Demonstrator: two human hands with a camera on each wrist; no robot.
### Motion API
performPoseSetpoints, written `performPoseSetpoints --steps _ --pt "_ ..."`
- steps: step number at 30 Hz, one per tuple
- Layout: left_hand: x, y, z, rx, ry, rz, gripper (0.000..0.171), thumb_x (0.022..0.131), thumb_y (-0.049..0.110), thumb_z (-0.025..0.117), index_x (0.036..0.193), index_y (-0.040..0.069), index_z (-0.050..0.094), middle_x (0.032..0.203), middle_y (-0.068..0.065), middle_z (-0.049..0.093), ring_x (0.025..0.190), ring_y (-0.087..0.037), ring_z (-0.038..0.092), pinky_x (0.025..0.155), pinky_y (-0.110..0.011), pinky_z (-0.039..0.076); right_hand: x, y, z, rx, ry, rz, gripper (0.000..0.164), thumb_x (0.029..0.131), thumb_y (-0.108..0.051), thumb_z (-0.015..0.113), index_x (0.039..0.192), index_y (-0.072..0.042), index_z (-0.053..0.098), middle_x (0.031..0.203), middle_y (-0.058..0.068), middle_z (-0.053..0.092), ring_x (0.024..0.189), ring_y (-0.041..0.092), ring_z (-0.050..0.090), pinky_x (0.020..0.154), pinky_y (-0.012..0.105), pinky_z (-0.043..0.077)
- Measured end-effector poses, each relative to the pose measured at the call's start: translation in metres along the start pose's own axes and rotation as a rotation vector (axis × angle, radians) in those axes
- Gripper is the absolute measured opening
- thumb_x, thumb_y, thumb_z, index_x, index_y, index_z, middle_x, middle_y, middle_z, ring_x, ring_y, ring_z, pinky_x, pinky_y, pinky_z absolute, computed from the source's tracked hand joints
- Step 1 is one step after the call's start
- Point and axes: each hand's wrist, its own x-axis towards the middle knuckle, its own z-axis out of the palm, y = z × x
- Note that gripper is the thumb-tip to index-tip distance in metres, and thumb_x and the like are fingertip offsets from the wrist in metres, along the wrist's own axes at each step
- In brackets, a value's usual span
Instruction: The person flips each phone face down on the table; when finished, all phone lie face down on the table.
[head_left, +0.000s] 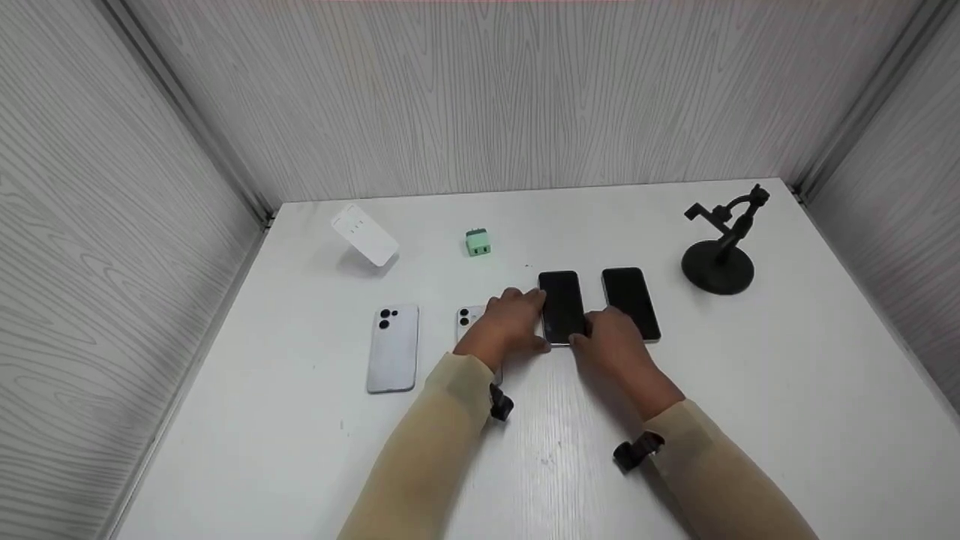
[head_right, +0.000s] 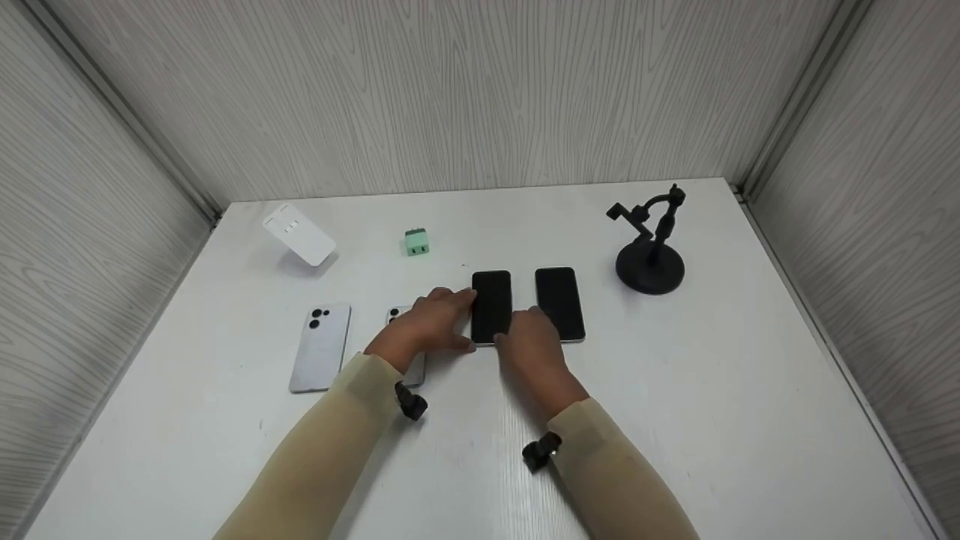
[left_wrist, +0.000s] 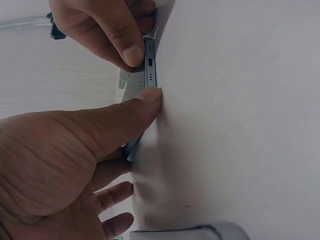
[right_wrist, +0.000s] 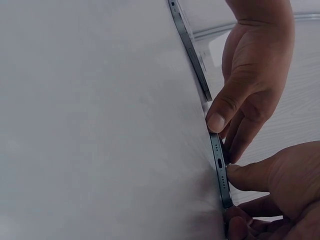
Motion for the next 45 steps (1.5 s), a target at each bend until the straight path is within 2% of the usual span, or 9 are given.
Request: performPoseSetpoints --steps 8,11,15,21,26,29,34,41,45 --pt "0.001 0.000 0.000 0.095 0.030 0.055 0.093 0.093 0.037 0.089 0.169 0.013 0.041 0.169 -0.011 0.049 0.153 -0.035 0.046 0.126 -0.050 0.041 0.002 -0.003 -0.001 0.193 -0.072 0.123 0.034 0.103 -0.024 0.071 0.120 0.005 0.075 0.112 0.020 0.076 0.106 0.034 0.069 0.096 0.052 0.057" --pt "0.001 0.000 0.003 0.140 0.058 0.072 0.089 0.093 0.041 0.089 0.166 0.012 0.048 0.162 -0.010 0.057 0.149 -0.031 0.050 0.122 -0.048 0.043 0.002 -0.005 0.000 0.254 -0.081 0.151 0.027 0.103 -0.025 0.070 0.107 0.001 0.077 0.097 0.012 0.075 0.094 0.027 0.068 0.084 0.042 0.057" --pt "0.002 0.000 0.007 0.161 0.110 0.083 0.079 0.092 0.044 0.089 0.157 0.012 0.059 0.148 -0.008 0.068 0.139 -0.028 0.056 0.115 -0.046 0.047 0.005 -0.007 0.000 0.301 -0.090 0.174 0.025 0.103 -0.026 0.069 0.095 -0.003 0.073 0.081 0.003 0.064 0.079 0.020 0.059 0.070 0.032 0.046" --pt "0.000 0.002 0.009 0.121 0.147 0.081 0.068 0.092 0.042 0.089 0.149 0.011 0.067 0.138 -0.008 0.073 0.132 -0.027 0.059 0.111 -0.045 0.049 0.005 -0.008 -0.004 0.487 -0.155 0.281 0.048 0.108 -0.027 0.065 0.141 0.008 0.065 0.121 0.019 0.073 0.095 0.021 0.068 0.085 0.033 0.055" --pt "-0.004 0.004 0.012 0.110 0.184 0.101 0.053 0.094 0.042 0.086 0.134 0.009 0.074 0.121 -0.008 0.077 0.123 -0.026 0.060 0.104 -0.044 0.049 0.007 -0.007 -0.004 0.609 -0.113 0.315 0.053 0.108 -0.025 0.065 0.150 0.007 0.059 0.133 0.022 0.072 0.092 0.019 0.071 0.084 0.029 0.055" --pt "-0.007 0.005 0.014 0.111 0.199 0.100 0.045 0.097 0.041 0.082 0.127 0.008 0.077 0.113 -0.008 0.078 0.119 -0.026 0.061 0.101 -0.044 0.049 0.009 -0.009 -0.005 0.610 -0.077 0.306 0.050 0.107 -0.024 0.067 0.147 0.006 0.063 0.132 0.021 0.074 0.101 0.021 0.071 0.087 0.029 0.056" --pt "-0.011 0.009 0.015 0.115 0.228 0.100 0.041 0.100 0.042 0.075 0.121 0.007 0.079 0.105 -0.010 0.079 0.114 -0.029 0.063 0.100 -0.046 0.050 0.012 -0.012 -0.010 0.540 -0.018 0.273 0.048 0.104 -0.027 0.071 0.140 0.005 0.068 0.132 0.021 0.075 0.121 0.030 0.070 0.101 0.040 0.057" --pt "-0.014 0.011 0.021 0.112 0.268 0.099 0.039 0.100 0.041 0.076 0.116 0.006 0.081 0.102 -0.011 0.081 0.111 -0.030 0.067 0.098 -0.046 0.054 0.010 -0.015 -0.014 0.426 0.002 0.229 0.044 0.102 -0.032 0.075 0.129 0.003 0.075 0.123 0.020 0.079 0.117 0.034 0.073 0.100 0.047 0.059" --pt "-0.016 0.013 0.025 0.107 0.296 0.134 0.036 0.099 0.040 0.076 0.113 0.008 0.082 0.099 -0.011 0.082 0.108 -0.031 0.069 0.094 -0.046 0.057 0.009 -0.018 -0.016 0.326 0.022 0.196 0.039 0.101 -0.033 0.076 0.118 0.001 0.080 0.112 0.017 0.082 0.106 0.032 0.075 0.090 0.044 0.060"
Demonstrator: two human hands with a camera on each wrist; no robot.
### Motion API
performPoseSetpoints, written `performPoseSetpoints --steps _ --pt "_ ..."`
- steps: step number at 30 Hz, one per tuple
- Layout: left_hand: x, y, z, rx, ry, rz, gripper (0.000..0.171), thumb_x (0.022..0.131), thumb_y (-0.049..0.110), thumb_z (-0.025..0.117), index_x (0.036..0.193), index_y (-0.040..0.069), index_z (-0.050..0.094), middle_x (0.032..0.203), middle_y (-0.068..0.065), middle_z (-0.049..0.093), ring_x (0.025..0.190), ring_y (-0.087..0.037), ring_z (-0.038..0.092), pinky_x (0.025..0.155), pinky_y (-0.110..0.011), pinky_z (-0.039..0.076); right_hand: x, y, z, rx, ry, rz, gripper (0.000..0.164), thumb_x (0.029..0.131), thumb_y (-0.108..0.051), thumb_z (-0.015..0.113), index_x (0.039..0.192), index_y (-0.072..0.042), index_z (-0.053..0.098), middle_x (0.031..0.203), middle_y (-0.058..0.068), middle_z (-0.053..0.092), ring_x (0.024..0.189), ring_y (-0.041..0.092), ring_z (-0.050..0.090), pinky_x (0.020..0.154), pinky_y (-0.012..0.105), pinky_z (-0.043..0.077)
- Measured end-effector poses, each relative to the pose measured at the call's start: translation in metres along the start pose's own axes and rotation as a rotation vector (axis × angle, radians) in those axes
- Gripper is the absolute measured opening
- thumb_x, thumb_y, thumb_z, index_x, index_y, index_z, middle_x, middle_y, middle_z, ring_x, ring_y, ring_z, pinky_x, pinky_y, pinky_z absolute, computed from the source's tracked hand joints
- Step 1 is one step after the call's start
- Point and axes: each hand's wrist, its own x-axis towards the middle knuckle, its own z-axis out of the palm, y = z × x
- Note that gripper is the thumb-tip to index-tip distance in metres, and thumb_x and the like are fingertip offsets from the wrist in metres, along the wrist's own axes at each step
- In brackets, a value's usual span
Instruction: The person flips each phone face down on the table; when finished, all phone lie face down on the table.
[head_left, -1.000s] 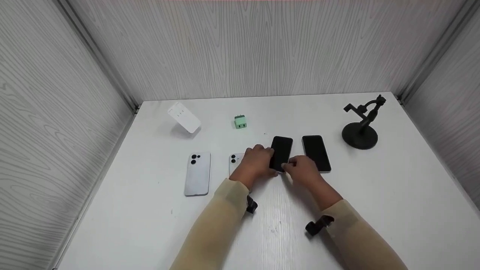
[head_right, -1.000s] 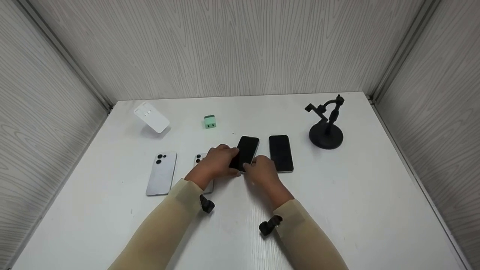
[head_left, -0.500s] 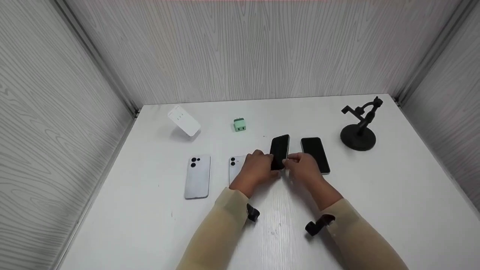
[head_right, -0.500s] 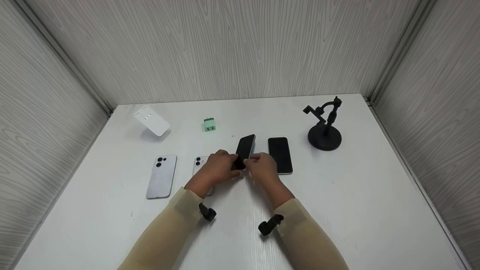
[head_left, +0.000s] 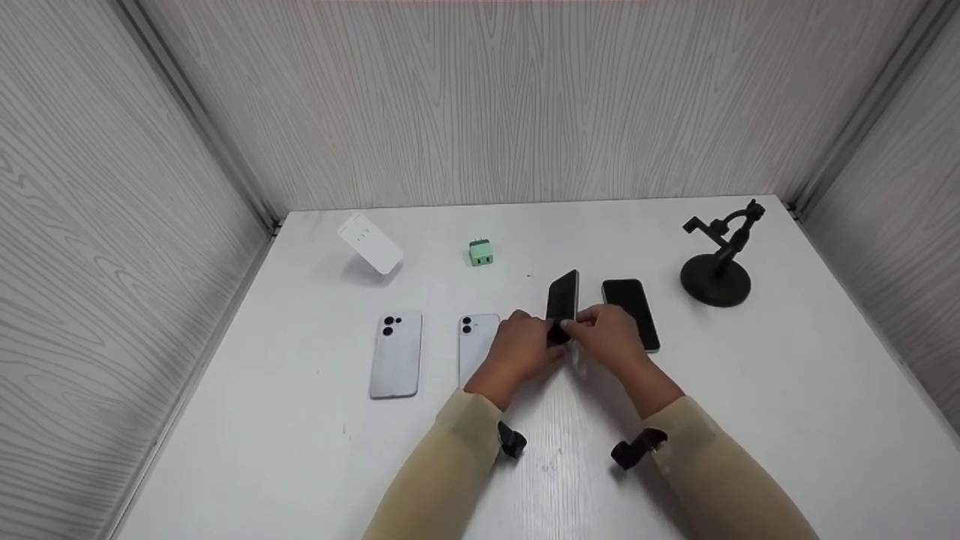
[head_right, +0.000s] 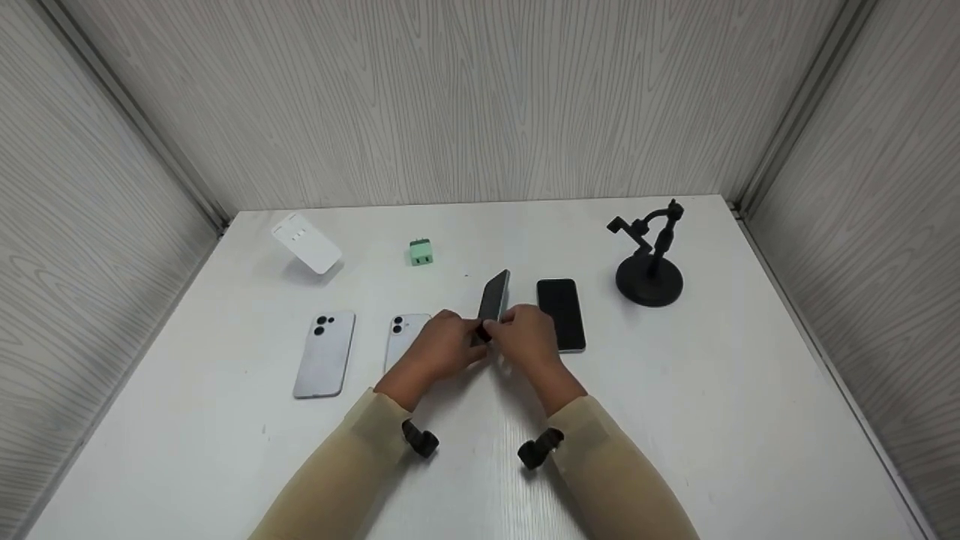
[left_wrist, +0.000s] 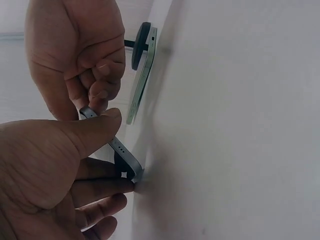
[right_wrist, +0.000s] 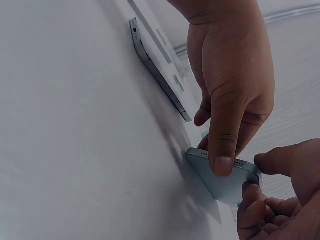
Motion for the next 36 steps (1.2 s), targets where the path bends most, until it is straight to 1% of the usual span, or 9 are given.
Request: performPoseSetpoints --steps 5,12,15,18,21,23,27,31,36 --pt "-0.002 0.005 0.003 -0.038 -0.012 0.009 0.035 0.098 0.040 0.080 0.112 0.008 0.082 0.098 -0.011 0.081 0.107 -0.030 0.069 0.092 -0.046 0.057 -0.002 0.000 -0.001 -0.148 0.054 -0.037 0.030 0.100 -0.032 0.074 0.102 -0.003 0.081 0.093 0.010 0.080 0.084 0.026 0.069 0.069 0.034 0.051" --pt "-0.002 0.008 0.004 -0.052 -0.041 0.072 0.025 0.095 0.031 0.084 0.109 0.009 0.081 0.095 -0.005 0.082 0.107 -0.029 0.071 0.094 -0.043 0.057 -0.013 0.000 -0.005 -0.240 0.122 -0.071 0.028 0.095 -0.030 0.071 0.099 -0.004 0.081 0.094 0.013 0.080 0.082 0.029 0.068 0.066 0.038 0.050" --pt "-0.002 0.007 0.004 -0.062 -0.056 0.075 0.026 0.097 0.026 0.082 0.119 0.013 0.081 0.101 -0.006 0.082 0.110 -0.029 0.072 0.097 -0.042 0.057 -0.021 0.000 -0.005 -0.269 0.145 -0.108 0.026 0.092 -0.030 0.072 0.094 -0.005 0.081 0.087 0.012 0.078 0.077 0.028 0.068 0.064 0.039 0.050" --pt "0.000 0.007 0.003 -0.097 -0.066 0.047 0.032 0.102 0.023 0.076 0.133 0.015 0.079 0.113 -0.008 0.083 0.117 -0.031 0.072 0.103 -0.043 0.057 -0.029 -0.001 -0.006 -0.297 0.156 -0.137 0.024 0.091 -0.027 0.072 0.090 -0.005 0.079 0.080 0.010 0.076 0.071 0.026 0.066 0.060 0.038 0.048" --pt "0.003 0.007 0.002 -0.166 -0.046 -0.002 0.038 0.108 0.024 0.067 0.144 0.010 0.072 0.129 -0.013 0.079 0.127 -0.033 0.071 0.111 -0.044 0.055 -0.036 -0.003 -0.007 -0.317 0.150 -0.152 0.021 0.090 -0.024 0.072 0.089 -0.003 0.078 0.074 0.009 0.073 0.065 0.024 0.063 0.057 0.036 0.045" --pt "0.006 0.009 -0.001 -0.225 -0.022 -0.038 0.044 0.112 0.028 0.060 0.149 0.005 0.067 0.135 -0.014 0.077 0.132 -0.034 0.069 0.114 -0.045 0.053 -0.041 -0.003 -0.007 -0.335 0.144 -0.160 0.021 0.090 -0.022 0.073 0.088 -0.002 0.077 0.072 0.010 0.072 0.063 0.023 0.061 0.055 0.036 0.045" --pt "0.014 0.017 -0.009 -0.313 0.002 -0.092 0.055 0.115 0.041 0.053 0.156 0.004 0.059 0.140 -0.012 0.075 0.138 -0.032 0.066 0.118 -0.044 0.051 -0.051 -0.004 -0.010 -0.350 0.123 -0.159 0.020 0.091 -0.020 0.074 0.091 0.000 0.077 0.070 0.009 0.071 0.060 0.020 0.059 0.053 0.036 0.045" --pt "0.021 0.025 -0.016 -0.320 -0.001 -0.107 0.061 0.114 0.047 0.055 0.158 0.006 0.057 0.140 -0.010 0.076 0.139 -0.031 0.065 0.118 -0.044 0.050 -0.062 -0.005 -0.012 -0.362 0.095 -0.155 0.019 0.092 -0.019 0.075 0.092 0.000 0.076 0.069 0.006 0.070 0.059 0.018 0.059 0.053 0.035 0.046" --pt "0.023 0.032 -0.022 -0.255 0.003 -0.081 0.058 0.111 0.044 0.061 0.155 0.006 0.061 0.139 -0.011 0.076 0.135 -0.031 0.067 0.115 -0.044 0.053 -0.073 -0.006 -0.011 -0.393 0.081 -0.182 0.016 0.091 -0.015 0.076 0.094 0.001 0.076 0.063 0.003 0.066 0.056 0.017 0.058 0.051 0.033 0.045"
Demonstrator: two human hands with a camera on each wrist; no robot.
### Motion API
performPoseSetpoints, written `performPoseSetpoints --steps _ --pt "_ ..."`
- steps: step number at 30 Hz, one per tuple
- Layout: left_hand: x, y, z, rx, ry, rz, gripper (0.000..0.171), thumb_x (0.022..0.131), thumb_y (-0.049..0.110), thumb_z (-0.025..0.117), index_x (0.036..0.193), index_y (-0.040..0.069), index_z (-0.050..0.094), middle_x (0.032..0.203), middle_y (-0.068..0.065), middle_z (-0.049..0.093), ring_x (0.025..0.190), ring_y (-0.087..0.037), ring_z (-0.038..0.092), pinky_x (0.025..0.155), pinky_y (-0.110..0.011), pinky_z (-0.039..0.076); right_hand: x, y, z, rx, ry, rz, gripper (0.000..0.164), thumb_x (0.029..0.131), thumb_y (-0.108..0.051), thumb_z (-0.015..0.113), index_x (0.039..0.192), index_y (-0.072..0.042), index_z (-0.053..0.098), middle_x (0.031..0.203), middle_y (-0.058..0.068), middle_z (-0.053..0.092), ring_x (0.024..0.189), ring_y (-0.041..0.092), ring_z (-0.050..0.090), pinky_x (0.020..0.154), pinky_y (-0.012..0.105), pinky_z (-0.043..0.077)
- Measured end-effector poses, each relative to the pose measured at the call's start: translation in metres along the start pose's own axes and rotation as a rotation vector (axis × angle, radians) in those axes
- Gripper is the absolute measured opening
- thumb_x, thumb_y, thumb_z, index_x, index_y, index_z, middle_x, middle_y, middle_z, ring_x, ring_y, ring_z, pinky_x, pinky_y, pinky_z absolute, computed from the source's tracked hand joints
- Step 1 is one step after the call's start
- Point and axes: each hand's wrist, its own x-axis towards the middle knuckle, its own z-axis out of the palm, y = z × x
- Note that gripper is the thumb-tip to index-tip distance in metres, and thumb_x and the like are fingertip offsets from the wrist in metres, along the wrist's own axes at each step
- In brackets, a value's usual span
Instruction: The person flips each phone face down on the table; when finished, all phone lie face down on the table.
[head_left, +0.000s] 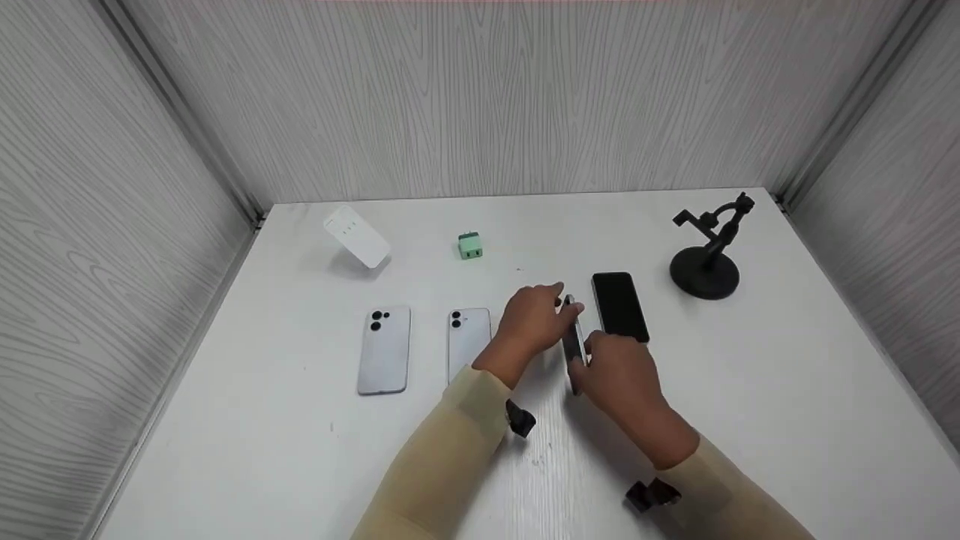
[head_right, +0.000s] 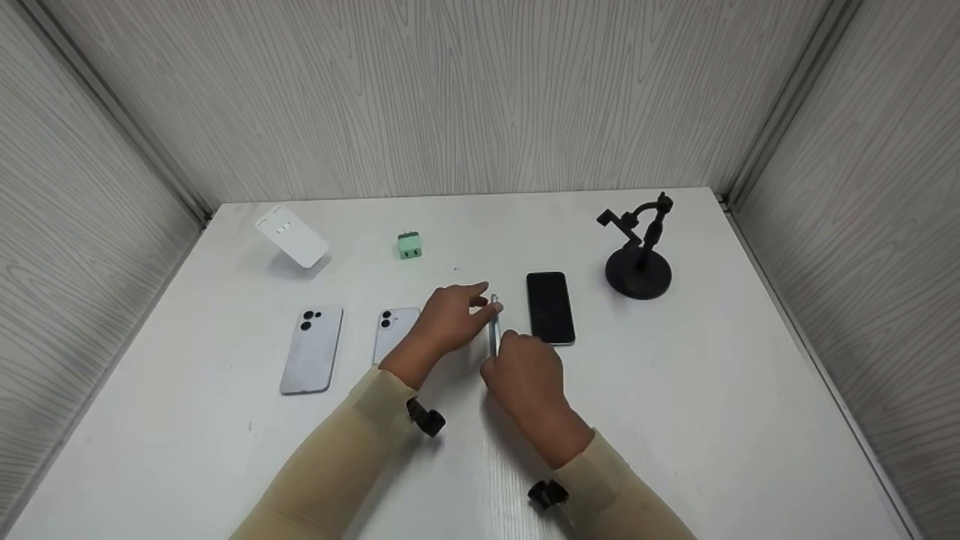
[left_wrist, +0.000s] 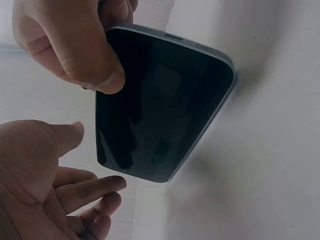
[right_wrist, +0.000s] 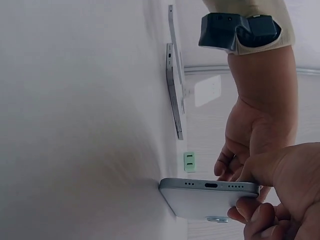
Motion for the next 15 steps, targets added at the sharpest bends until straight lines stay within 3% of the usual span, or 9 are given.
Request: performPoseSetpoints --steps 6,10,15 --pt "-0.0007 0.0027 0.0000 0.052 -0.001 0.017 0.045 0.111 0.037 0.063 0.146 0.010 0.071 0.141 -0.010 0.075 0.134 -0.031 0.068 0.113 -0.043 0.054 -0.0057 -0.0026 0.0000 -0.002 -0.004 -0.013 0.012 0.090 -0.014 0.074 0.091 -0.002 0.073 0.059 0.001 0.060 0.055 0.017 0.055 0.051 0.033 0.040" --pt "-0.0002 0.0040 0.0021 0.053 0.006 0.013 0.037 0.109 0.040 0.065 0.128 0.012 0.080 0.127 -0.008 0.080 0.120 -0.028 0.074 0.101 -0.042 0.059 -0.0070 -0.0024 0.0010 -0.005 -0.008 -0.007 0.013 0.091 -0.015 0.074 0.091 -0.002 0.072 0.059 0.000 0.059 0.055 0.017 0.054 0.051 0.033 0.038" --pt "0.0009 0.0047 0.0053 0.060 0.029 -0.017 0.029 0.104 0.038 0.069 0.104 0.012 0.081 0.103 -0.004 0.082 0.094 -0.023 0.074 0.082 -0.039 0.059 -0.0092 -0.0010 0.0057 0.008 0.006 -0.022 0.013 0.090 -0.016 0.075 0.089 -0.003 0.072 0.062 0.000 0.061 0.057 0.017 0.054 0.052 0.034 0.040"
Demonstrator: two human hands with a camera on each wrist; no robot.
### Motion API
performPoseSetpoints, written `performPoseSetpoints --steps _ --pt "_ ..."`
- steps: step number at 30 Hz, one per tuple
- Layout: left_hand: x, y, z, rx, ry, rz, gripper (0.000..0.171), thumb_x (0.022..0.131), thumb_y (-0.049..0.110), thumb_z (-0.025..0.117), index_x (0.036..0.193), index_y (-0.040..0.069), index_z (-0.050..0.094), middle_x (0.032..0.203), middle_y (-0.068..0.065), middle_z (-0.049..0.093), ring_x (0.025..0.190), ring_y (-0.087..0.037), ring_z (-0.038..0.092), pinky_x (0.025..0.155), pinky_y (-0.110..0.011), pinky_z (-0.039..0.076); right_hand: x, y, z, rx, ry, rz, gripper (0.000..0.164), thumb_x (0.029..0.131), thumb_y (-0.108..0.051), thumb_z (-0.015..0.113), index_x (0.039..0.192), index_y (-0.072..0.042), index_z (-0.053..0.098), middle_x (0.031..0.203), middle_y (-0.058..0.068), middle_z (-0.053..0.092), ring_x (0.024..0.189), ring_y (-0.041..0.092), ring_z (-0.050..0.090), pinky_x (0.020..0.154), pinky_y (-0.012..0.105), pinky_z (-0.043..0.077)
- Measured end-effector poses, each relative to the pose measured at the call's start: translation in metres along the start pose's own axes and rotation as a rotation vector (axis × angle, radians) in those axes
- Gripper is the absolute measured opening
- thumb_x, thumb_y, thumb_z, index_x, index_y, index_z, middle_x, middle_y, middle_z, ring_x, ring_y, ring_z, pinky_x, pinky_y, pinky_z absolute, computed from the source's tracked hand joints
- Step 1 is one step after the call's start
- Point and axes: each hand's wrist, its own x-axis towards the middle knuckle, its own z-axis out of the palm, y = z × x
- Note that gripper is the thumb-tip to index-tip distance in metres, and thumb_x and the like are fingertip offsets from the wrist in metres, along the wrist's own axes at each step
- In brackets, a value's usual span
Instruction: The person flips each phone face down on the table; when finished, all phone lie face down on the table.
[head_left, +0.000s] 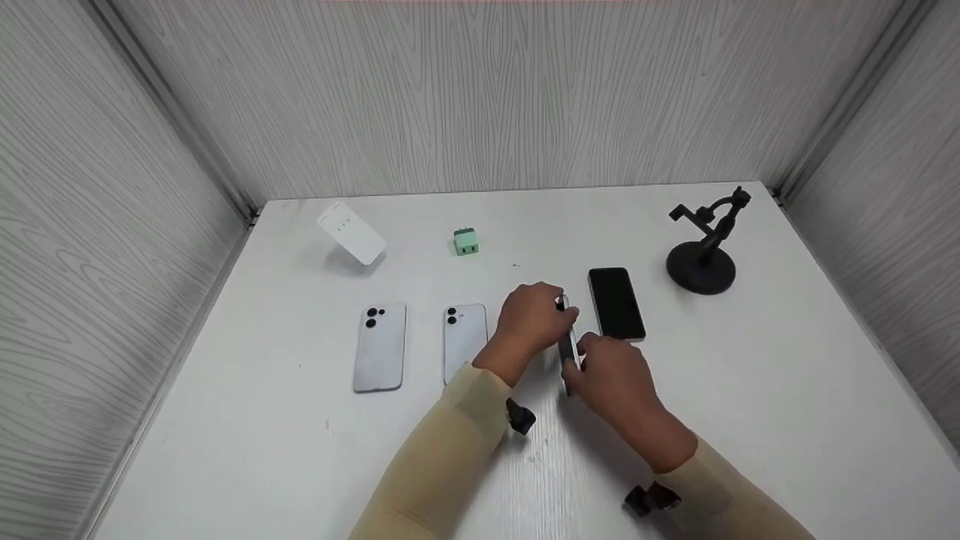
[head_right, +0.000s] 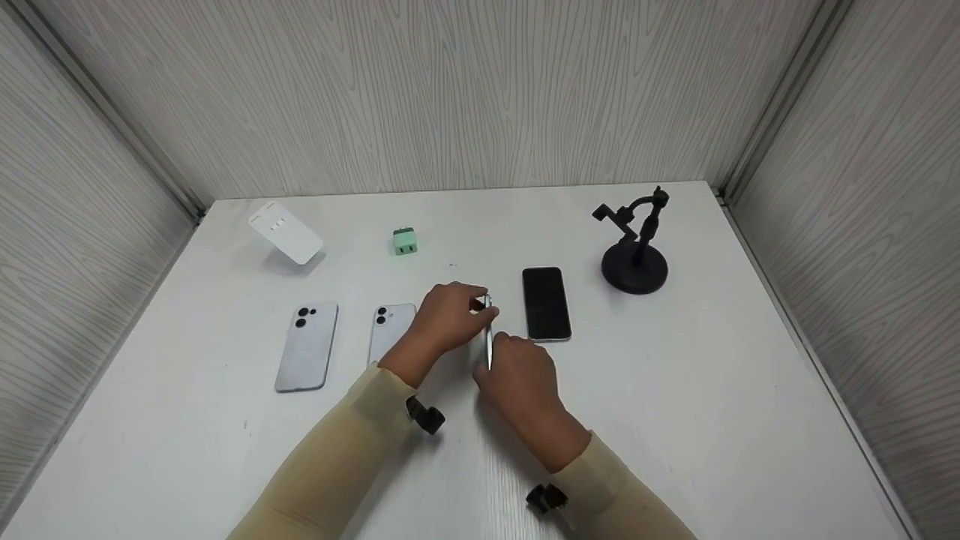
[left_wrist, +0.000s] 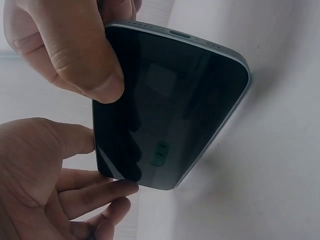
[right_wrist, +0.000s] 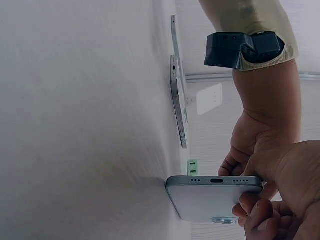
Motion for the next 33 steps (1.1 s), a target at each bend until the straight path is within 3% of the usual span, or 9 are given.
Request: performPoseSetpoints --steps 2,6,9,14,18,22,27,33 --pt "0.000 0.000 0.000 0.003 0.013 -0.023 0.025 0.102 0.035 0.070 0.099 0.012 0.080 0.093 -0.003 0.079 0.083 -0.021 0.069 0.075 -0.038 0.056 -0.001 0.000 0.002 0.008 0.006 -0.014 0.015 0.090 -0.018 0.075 0.080 -0.007 0.070 0.059 -0.002 0.058 0.056 0.016 0.051 0.052 0.033 0.038" --pt "-0.001 -0.001 -0.001 -0.016 0.043 -0.078 0.019 0.096 0.029 0.074 0.096 0.011 0.078 0.085 -0.003 0.075 0.073 -0.019 0.060 0.068 -0.037 0.053 -0.001 0.000 0.008 0.031 -0.008 -0.034 0.036 0.090 -0.024 0.072 0.059 -0.016 0.056 0.052 -0.010 0.040 0.054 0.011 0.037 0.051 0.031 0.028" --pt "-0.004 -0.002 0.000 -0.043 0.069 -0.105 0.019 0.094 0.026 0.075 0.101 0.009 0.080 0.090 -0.005 0.078 0.078 -0.020 0.065 0.071 -0.039 0.057 -0.001 0.000 0.012 0.055 -0.037 -0.030 0.043 0.090 -0.030 0.070 0.055 -0.019 0.048 0.051 -0.011 0.034 0.054 0.010 0.033 0.050 0.030 0.025" --pt "-0.013 -0.006 0.002 -0.117 0.091 -0.134 0.032 0.095 0.023 0.074 0.122 0.006 0.080 0.114 -0.009 0.081 0.101 -0.026 0.076 0.088 -0.041 0.062 -0.003 -0.001 0.018 0.054 -0.089 0.021 0.050 0.092 -0.047 0.073 0.059 -0.017 0.050 0.054 -0.004 0.047 0.053 0.014 0.043 0.050 0.031 0.033" --pt "-0.020 -0.010 0.004 -0.206 0.117 -0.138 0.037 0.096 0.020 0.074 0.129 0.005 0.078 0.119 -0.010 0.082 0.106 -0.026 0.077 0.091 -0.041 0.062 -0.005 0.002 0.018 0.008 -0.132 0.060 0.056 0.092 -0.062 0.074 0.072 -0.011 0.062 0.070 0.003 0.061 0.062 0.019 0.055 0.056 0.037 0.043" --pt "-0.027 -0.012 0.004 -0.323 0.154 -0.135 0.037 0.095 0.016 0.074 0.130 0.006 0.077 0.114 -0.009 0.084 0.106 -0.023 0.079 0.091 -0.039 0.062 -0.008 0.005 0.016 -0.008 -0.162 0.082 0.070 0.090 -0.069 0.075 0.102 0.000 0.073 0.093 0.010 0.070 0.079 0.024 0.066 0.069 0.044 0.055" --pt "-0.034 -0.013 0.006 -0.426 0.178 -0.139 0.036 0.096 0.012 0.072 0.132 0.007 0.075 0.113 -0.007 0.084 0.112 -0.023 0.078 0.098 -0.041 0.061 -0.009 0.012 0.017 0.029 -0.170 0.099 0.090 0.086 -0.068 0.081 0.131 0.007 0.066 0.110 0.015 0.071 0.093 0.028 0.071 0.080 0.047 0.061" --pt "-0.038 -0.015 0.010 -0.492 0.180 -0.153 0.036 0.098 0.010 0.071 0.134 0.010 0.075 0.112 -0.005 0.084 0.116 -0.024 0.075 0.103 -0.045 0.059 -0.014 0.020 0.017 0.094 -0.167 0.088 0.096 0.082 -0.058 0.089 0.145 0.008 0.058 0.118 0.017 0.070 0.101 0.030 0.071 0.087 0.049 0.061"
